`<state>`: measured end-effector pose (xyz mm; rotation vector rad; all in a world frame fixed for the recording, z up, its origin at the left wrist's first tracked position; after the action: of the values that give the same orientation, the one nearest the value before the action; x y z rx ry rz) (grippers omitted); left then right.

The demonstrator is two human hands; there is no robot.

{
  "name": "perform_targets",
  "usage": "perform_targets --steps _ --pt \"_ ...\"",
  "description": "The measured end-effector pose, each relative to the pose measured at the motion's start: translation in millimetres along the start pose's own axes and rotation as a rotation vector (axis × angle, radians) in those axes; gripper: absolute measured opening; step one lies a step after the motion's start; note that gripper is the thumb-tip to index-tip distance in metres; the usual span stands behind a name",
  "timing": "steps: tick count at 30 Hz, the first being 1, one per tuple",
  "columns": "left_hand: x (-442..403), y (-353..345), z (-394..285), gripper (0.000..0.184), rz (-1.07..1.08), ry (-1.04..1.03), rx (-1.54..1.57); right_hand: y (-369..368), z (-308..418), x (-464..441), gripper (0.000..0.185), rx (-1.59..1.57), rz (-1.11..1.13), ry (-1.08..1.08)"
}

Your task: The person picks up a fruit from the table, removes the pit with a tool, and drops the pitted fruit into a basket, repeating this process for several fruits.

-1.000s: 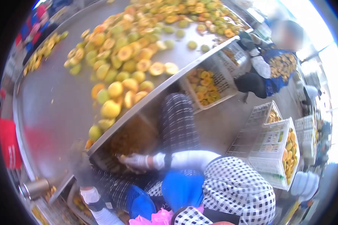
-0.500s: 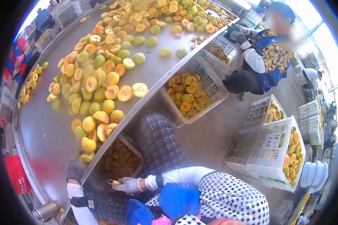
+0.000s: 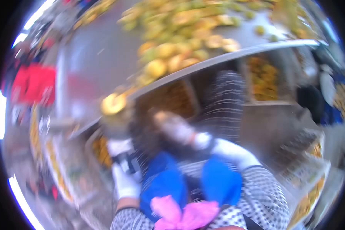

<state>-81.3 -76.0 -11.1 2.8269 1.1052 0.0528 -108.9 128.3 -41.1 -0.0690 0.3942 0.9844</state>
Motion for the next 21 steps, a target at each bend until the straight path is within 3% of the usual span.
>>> perform_targets --steps 1,2,3,4,5,8,11,14,19,21 --pt "17 -19 -16 0.067 0.034 -0.152 -0.261 7 -2 0 0.015 -0.346 -0.162 -0.160" --pt "29 -35 -19 0.066 0.131 0.283 0.618 14 -8 4 0.015 -0.662 -0.316 -0.363" --pt "38 -42 -23 0.063 0.172 0.228 0.657 18 -8 2 0.014 -0.552 -0.215 -0.495" --pt "42 -39 -23 0.062 0.251 0.194 0.636 11 -2 2 0.014 -0.777 -0.245 -0.560" --pt "48 -34 -17 0.064 0.200 0.232 0.646 11 4 3 0.016 -0.752 -0.203 -0.623" --pt "48 -31 0 0.070 0.190 0.312 0.749 11 20 -2 0.018 -0.669 -0.179 -0.614" --pt "53 -22 -3 0.075 0.112 0.285 0.603 2 22 -5 0.020 -0.563 -0.140 -0.585" --pt "53 -21 0 0.078 0.184 0.320 0.559 -1 28 -9 0.023 -0.277 -0.066 -0.487" --pt "48 -37 9 0.070 0.156 0.227 0.380 5 -5 -14 0.023 -0.392 -0.186 -0.521" --pt "49 -44 -1 0.067 0.044 0.171 0.375 9 -20 -20 0.027 -0.397 -0.275 -0.527"
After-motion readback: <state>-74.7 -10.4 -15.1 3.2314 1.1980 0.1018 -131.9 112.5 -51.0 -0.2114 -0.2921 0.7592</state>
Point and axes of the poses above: each hand's wrist, its own x-axis away from the middle knuckle, its own y-axis out of the back of the hand, z = x × y, the point moved 5 cm from there along -x, towards the middle knuckle, and after that the axes turned 2 degrees about -x, right-handed, at the moved point
